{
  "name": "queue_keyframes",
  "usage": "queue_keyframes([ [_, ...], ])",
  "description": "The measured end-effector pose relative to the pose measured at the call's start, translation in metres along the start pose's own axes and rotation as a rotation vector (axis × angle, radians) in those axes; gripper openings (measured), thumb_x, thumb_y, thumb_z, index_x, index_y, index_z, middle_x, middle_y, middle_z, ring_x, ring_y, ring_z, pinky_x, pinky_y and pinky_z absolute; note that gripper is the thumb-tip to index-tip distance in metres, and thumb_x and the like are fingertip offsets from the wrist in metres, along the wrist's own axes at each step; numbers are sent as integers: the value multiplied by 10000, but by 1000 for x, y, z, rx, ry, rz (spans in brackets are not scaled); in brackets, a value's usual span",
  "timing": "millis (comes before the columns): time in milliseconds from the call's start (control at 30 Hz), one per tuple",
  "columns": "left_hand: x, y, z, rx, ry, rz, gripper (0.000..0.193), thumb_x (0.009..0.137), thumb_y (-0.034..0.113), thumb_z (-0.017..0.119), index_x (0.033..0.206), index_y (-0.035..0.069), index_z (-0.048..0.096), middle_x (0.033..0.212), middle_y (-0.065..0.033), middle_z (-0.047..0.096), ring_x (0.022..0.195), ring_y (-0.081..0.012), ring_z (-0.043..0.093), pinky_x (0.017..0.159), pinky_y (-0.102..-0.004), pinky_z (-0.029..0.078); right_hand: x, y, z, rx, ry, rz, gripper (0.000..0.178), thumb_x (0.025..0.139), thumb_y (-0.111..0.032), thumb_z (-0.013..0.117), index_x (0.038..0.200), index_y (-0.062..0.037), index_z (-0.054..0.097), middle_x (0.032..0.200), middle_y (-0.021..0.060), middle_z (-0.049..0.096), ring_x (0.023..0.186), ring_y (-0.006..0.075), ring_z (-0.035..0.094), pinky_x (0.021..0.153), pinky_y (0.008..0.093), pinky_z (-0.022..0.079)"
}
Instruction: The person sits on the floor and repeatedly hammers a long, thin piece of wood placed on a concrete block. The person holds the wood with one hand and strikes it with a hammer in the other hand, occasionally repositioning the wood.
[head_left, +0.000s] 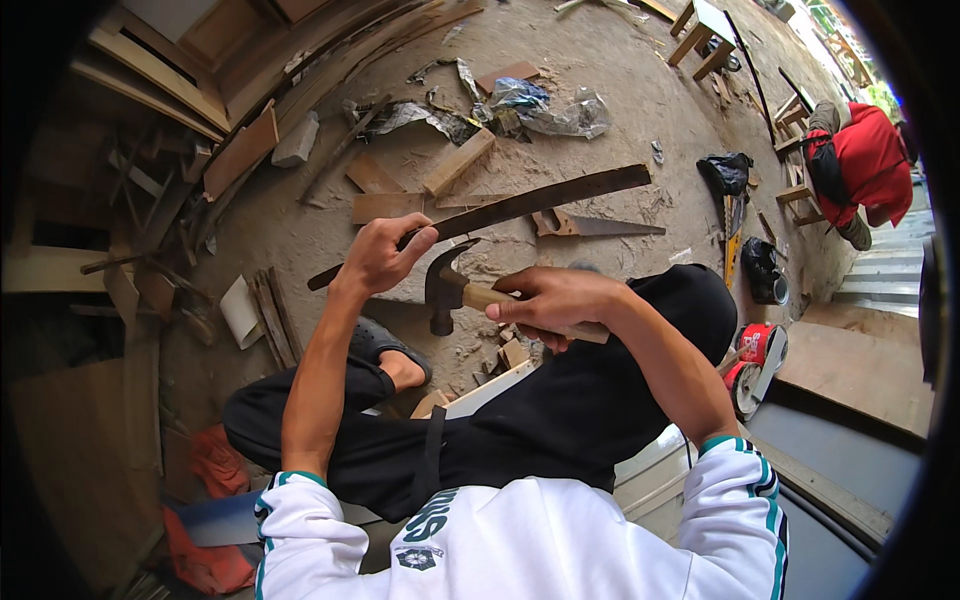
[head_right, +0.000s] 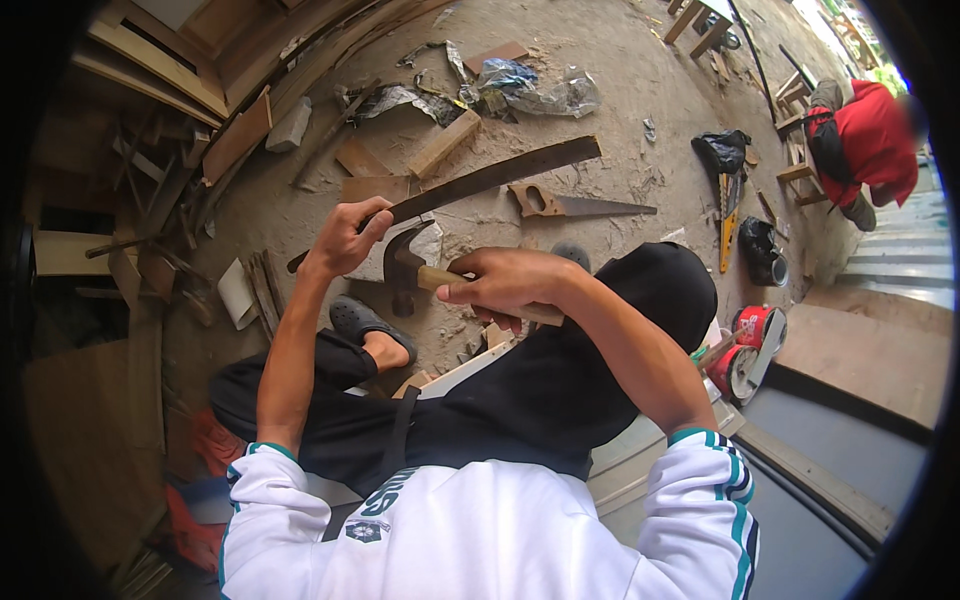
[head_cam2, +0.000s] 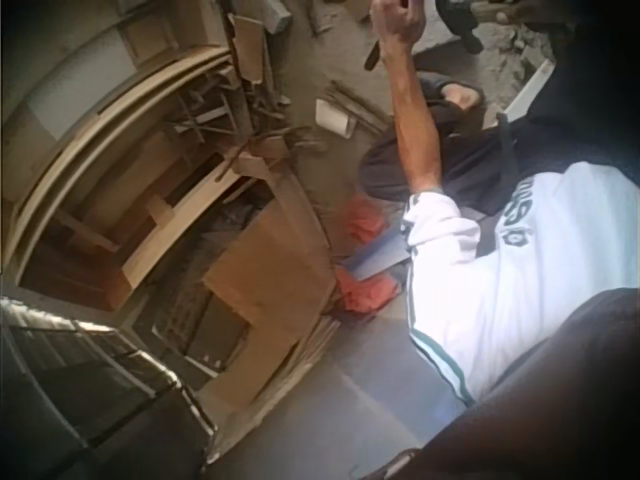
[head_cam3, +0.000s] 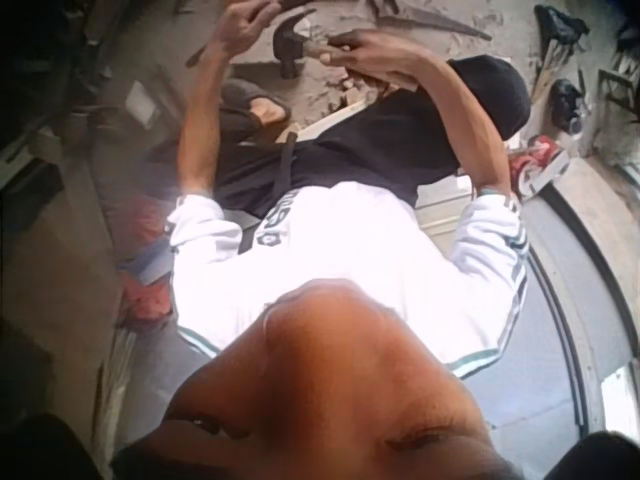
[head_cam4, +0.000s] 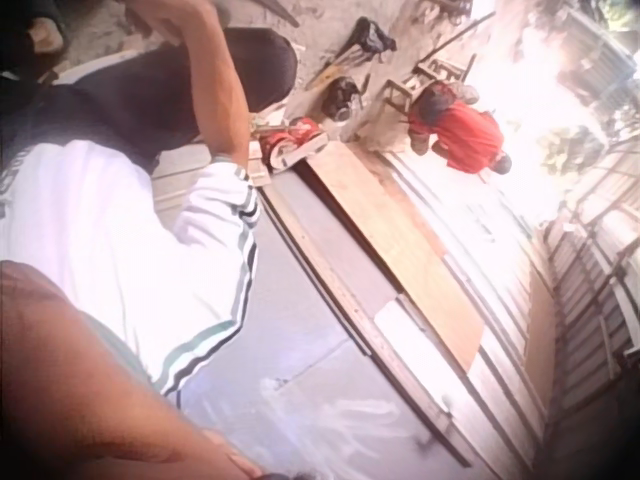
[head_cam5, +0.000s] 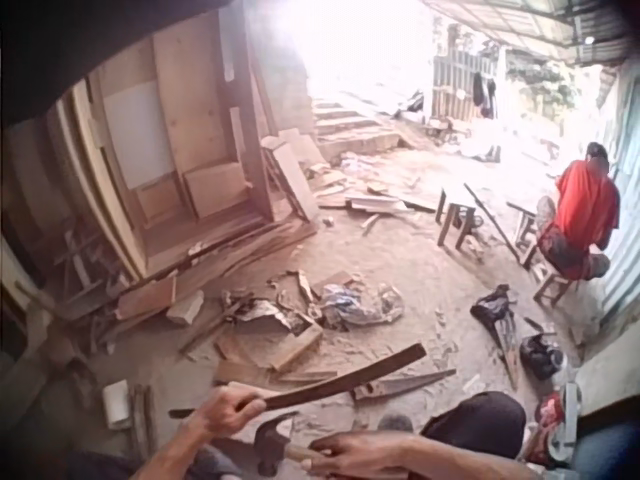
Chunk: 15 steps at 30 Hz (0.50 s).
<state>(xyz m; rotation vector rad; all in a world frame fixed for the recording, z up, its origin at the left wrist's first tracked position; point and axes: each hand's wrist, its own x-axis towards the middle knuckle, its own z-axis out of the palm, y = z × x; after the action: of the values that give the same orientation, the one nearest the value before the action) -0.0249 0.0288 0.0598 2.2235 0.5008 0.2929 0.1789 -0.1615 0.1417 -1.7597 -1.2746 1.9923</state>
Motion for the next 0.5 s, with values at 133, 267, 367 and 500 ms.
queue_keyframes([
  [133, -3, 6, -6, 54, -12, -8, 410, 984, 425, 565, 978, 27, 668, 762, -144, 647, 691, -262, 624, 646, -359, 477, -1, 9, -2, 35, 5, -45, 487, 1002, -491, 527, 1138, -27, 578, 649, 19, 556, 497, 133, 602, 485, 289, 538],
  [267, -2, 10, -7, 117, -12, 6, 399, 979, 422, 569, 971, 35, 665, 787, -187, 660, 695, -338, 641, 649, -394, 486, -5, 9, -2, 34, 5, -37, 471, 1005, -480, 529, 1138, -31, 580, 659, 14, 556, 501, 121, 591, 485, 284, 537],
  [367, -4, 9, -2, 17, -51, -37, 422, 1002, 435, 536, 948, 28, 635, 717, -145, 626, 633, -287, 611, 617, -384, 474, -10, 4, 2, 84, 46, -34, 450, 1007, -470, 532, 1121, -37, 581, 663, 6, 549, 505, 104, 568, 469, 272, 511],
  [500, -9, -3, 21, -271, 26, -286, 478, 1022, 481, 487, 928, 28, 607, 655, -61, 552, 589, -169, 558, 581, -333, 454, -3, 6, 3, 247, 196, -48, 427, 1007, -459, 543, 1097, -43, 578, 657, -8, 525, 497, 85, 522, 436, 263, 446],
])
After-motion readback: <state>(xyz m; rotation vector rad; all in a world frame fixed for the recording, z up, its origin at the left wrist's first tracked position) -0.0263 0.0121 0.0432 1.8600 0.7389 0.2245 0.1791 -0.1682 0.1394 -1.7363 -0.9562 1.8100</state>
